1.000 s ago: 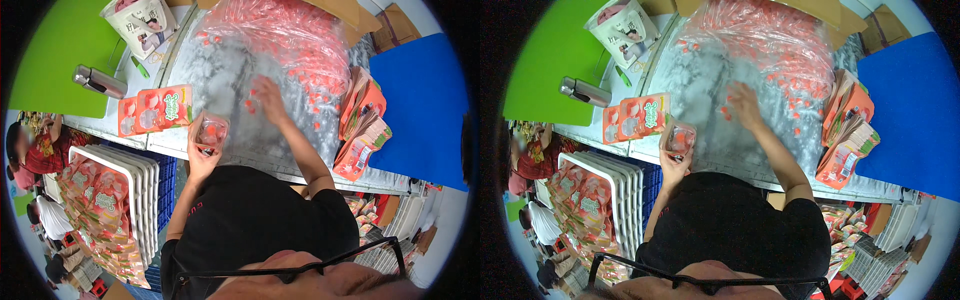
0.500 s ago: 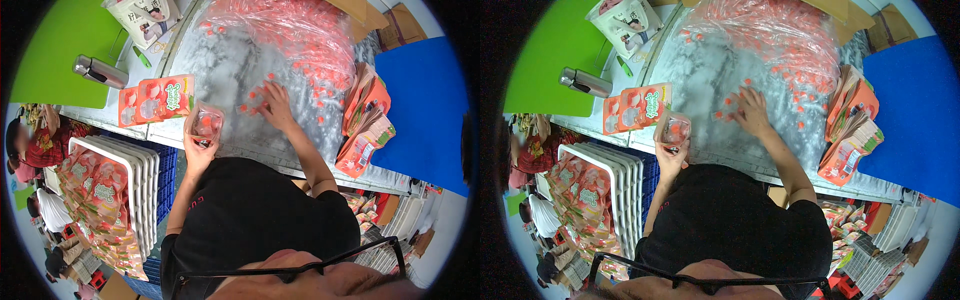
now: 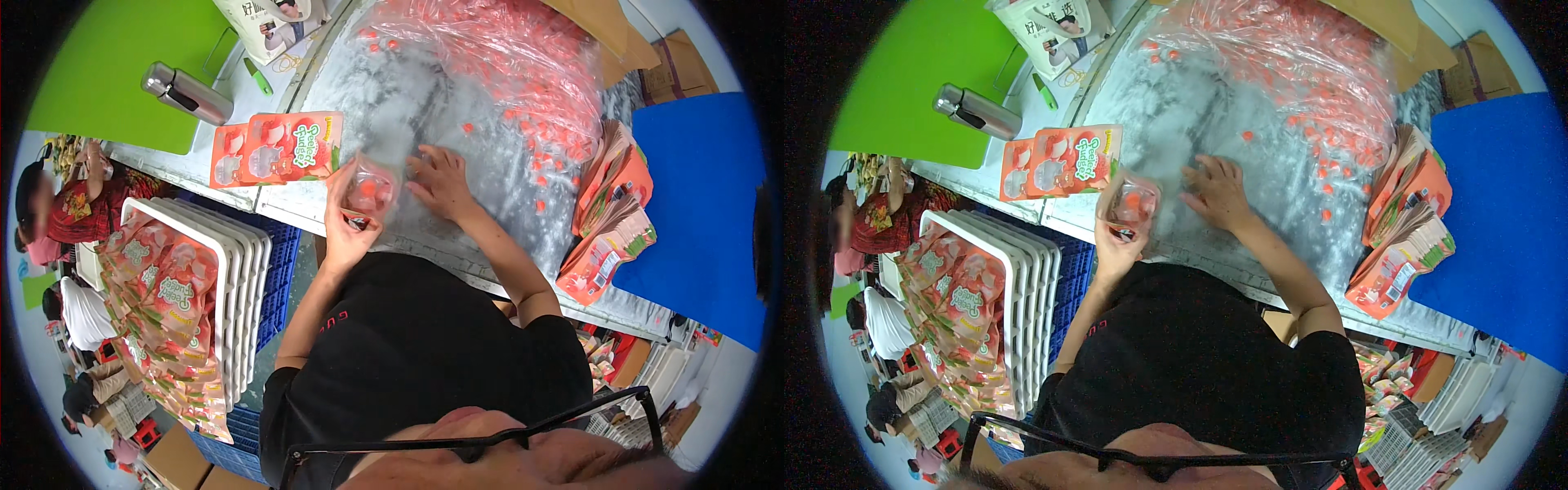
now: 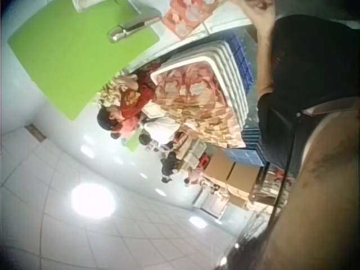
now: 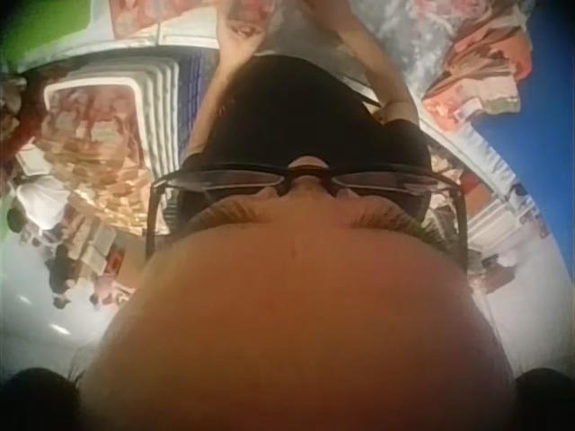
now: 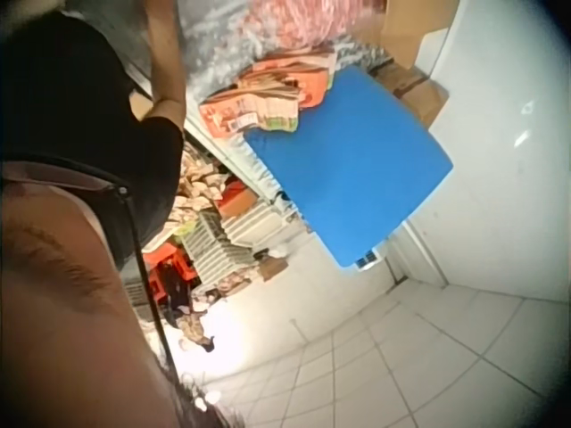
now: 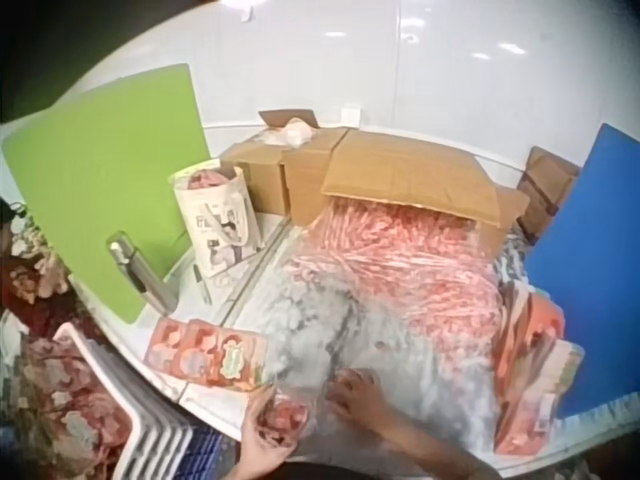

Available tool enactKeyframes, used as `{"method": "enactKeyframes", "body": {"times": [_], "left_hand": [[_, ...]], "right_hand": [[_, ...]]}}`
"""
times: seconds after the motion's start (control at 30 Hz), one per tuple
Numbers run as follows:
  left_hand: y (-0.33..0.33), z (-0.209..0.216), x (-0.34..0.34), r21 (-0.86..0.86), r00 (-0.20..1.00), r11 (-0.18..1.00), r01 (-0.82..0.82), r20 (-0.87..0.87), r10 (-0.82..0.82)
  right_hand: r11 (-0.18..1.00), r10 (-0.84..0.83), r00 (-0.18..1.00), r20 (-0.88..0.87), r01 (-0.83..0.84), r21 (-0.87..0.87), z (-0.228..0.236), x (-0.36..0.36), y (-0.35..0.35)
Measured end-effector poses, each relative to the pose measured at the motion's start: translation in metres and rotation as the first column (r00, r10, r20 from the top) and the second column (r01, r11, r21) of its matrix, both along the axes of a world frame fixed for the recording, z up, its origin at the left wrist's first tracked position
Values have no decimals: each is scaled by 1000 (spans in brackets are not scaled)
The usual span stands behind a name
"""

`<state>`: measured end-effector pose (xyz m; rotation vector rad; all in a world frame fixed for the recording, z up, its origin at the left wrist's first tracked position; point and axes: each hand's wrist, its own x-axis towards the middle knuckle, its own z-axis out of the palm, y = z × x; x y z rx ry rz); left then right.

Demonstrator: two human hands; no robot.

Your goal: Manually filling and sealing product bags with small red candies on a production line.

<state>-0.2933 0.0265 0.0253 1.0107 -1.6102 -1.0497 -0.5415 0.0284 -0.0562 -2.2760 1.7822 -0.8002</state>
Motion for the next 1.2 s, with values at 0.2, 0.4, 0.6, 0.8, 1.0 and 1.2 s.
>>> {"method": "enactKeyframes", "body": {"times": [0.2,0.4,0.6,0.8,1.0,1.2], "left_hand": [[-2,-3,23,34,978,977,-208,25,208],[-7,-5,42,92,952,952,-294,-65,300],[-4,0,36,71,958,956,-285,-26,287],[-4,2,25,113,986,980,-165,-6,167],[-5,3,9,-142,975,982,-125,167,148],[-4,9,-7,-142,976,985,-95,183,120]], "right_hand": [[998,-69,991,-116,68,-14,15,61,-12],[991,120,992,-38,-122,-51,7,87,-23],[973,144,984,-107,-160,-168,-8,81,-12],[940,253,966,63,-230,-252,-11,51,-12],[960,-255,83,963,-101,262,101,50,-31],[999,41,421,906,-3,-44,122,96,-36]]}}
